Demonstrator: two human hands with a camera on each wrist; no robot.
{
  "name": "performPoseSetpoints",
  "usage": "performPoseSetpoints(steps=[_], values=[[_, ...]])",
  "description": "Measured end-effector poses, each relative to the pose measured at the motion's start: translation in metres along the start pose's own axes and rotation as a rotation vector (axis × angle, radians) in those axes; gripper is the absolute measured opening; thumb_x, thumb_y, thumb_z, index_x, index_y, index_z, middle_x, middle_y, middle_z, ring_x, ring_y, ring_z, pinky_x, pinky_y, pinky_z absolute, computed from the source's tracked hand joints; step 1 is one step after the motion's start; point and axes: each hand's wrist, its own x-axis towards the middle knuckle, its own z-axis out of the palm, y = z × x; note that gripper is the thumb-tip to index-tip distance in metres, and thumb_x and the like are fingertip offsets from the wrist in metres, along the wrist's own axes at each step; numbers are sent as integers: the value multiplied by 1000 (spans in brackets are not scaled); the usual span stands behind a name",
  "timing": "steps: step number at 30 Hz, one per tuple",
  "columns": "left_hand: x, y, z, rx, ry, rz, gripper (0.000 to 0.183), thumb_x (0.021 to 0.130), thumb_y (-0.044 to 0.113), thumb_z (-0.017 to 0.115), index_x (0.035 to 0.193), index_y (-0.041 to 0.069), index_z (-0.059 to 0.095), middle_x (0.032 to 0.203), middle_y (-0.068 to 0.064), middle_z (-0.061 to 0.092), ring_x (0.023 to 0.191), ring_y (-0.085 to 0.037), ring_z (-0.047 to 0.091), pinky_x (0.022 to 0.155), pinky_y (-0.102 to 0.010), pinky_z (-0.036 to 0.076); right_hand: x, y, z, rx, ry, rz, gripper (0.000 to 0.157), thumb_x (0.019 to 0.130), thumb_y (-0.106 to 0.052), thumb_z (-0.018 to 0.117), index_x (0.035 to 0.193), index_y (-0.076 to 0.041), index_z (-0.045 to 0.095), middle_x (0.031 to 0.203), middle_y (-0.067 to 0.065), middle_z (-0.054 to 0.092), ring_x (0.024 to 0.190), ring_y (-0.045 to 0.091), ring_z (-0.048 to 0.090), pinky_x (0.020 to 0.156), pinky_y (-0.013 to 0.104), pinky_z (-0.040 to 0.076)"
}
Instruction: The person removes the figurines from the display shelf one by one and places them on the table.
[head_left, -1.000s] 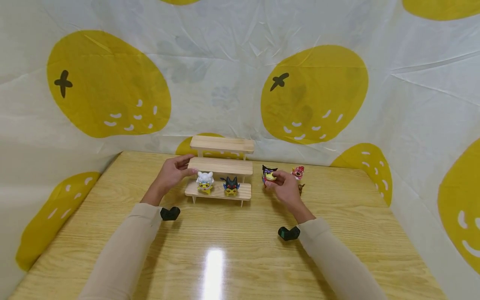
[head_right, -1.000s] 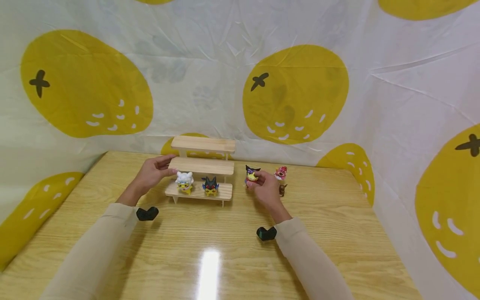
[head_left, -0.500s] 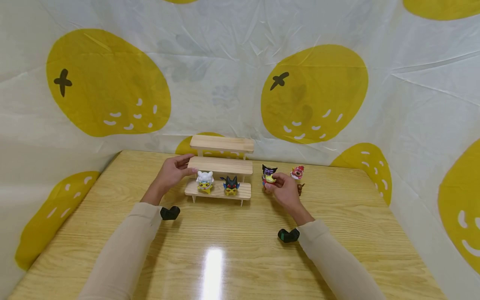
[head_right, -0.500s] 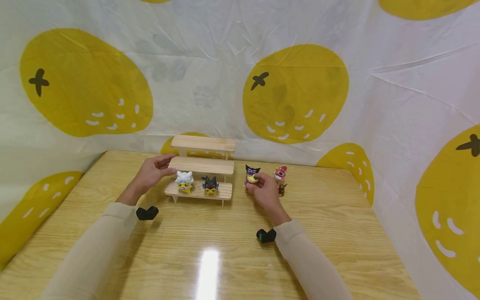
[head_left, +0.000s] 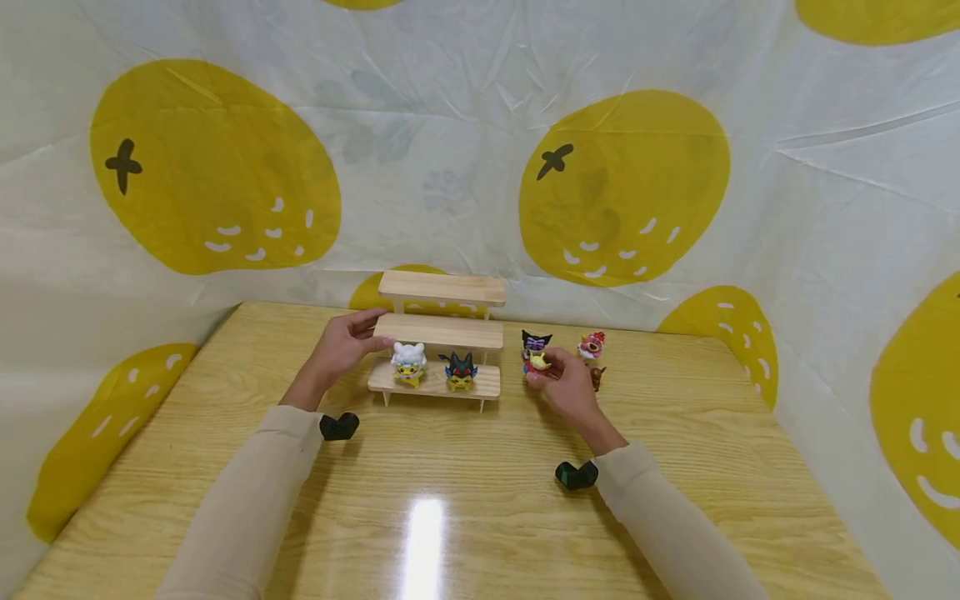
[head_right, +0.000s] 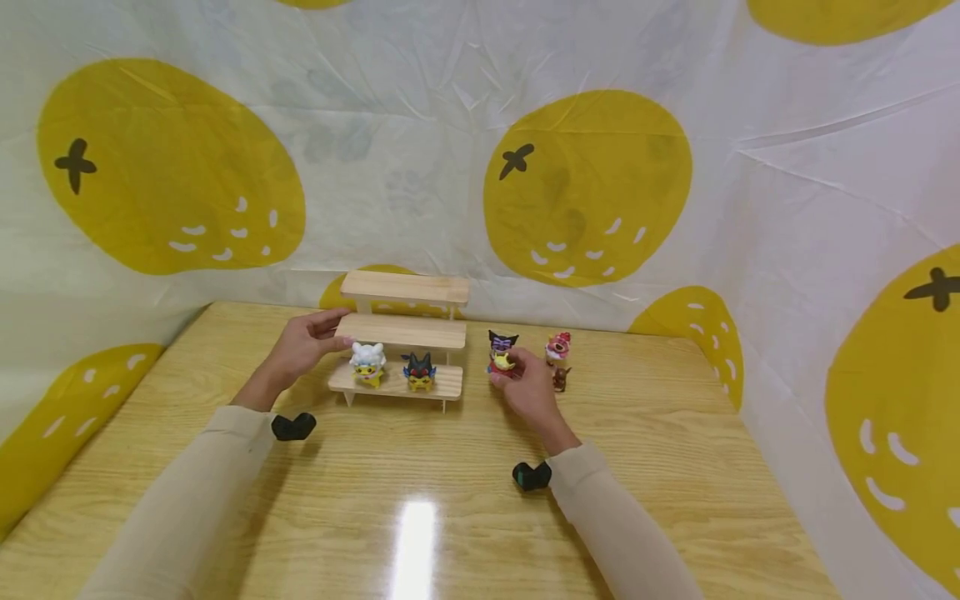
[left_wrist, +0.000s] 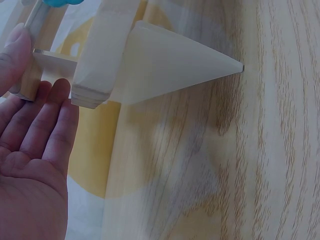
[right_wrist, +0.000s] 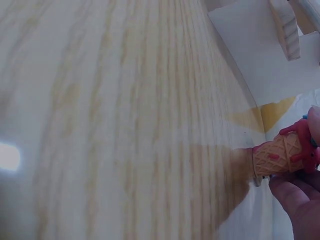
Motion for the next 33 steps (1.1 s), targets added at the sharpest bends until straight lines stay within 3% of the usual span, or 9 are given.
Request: performPoseSetpoints(steps=[10,16,19,26,33], values=[[0,-1,0,-5,-5,-14,68,100,25,72,160,11,43,169,-17,35,156,-39,36,124,-53,39,-7,-10,-17,-20,28,-30,52,94,-5,77,142,5,59,147,24,60,141,40,55,120,47,47],[-1,0,-1,-7,-7,-12,69,101,24,72,161,11,42,169,-18,34,156,-39,35,124,-54,40,-18,-35,-17,-39,88,-104,48,92,-4,79,137,4,65,142,24,64,136,40,60,115,45,51],[-2,1,-2,-5,-4,-11,69,101,25,72,161,11,42,169,-18,34,156,-39,35,124,-53,39,-24,-52,-11,6,41,-138,47,89,-2,81,134,3,68,139,24,67,134,39,62,113,46,52],[-2,2,-3,-11,2,-9,68,101,26,72,160,11,43,169,-17,35,156,-38,35,124,-53,39,-31,-71,8,78,-169,-121,43,93,-4,77,135,1,68,141,23,66,135,39,62,108,45,56],[-2,3,-1,-4,-8,-3,69,100,27,73,160,10,43,169,-17,35,156,-38,36,124,-53,39,-30,-77,31,138,-250,-137,44,92,-3,78,135,4,68,138,24,67,131,39,65,108,43,57]])
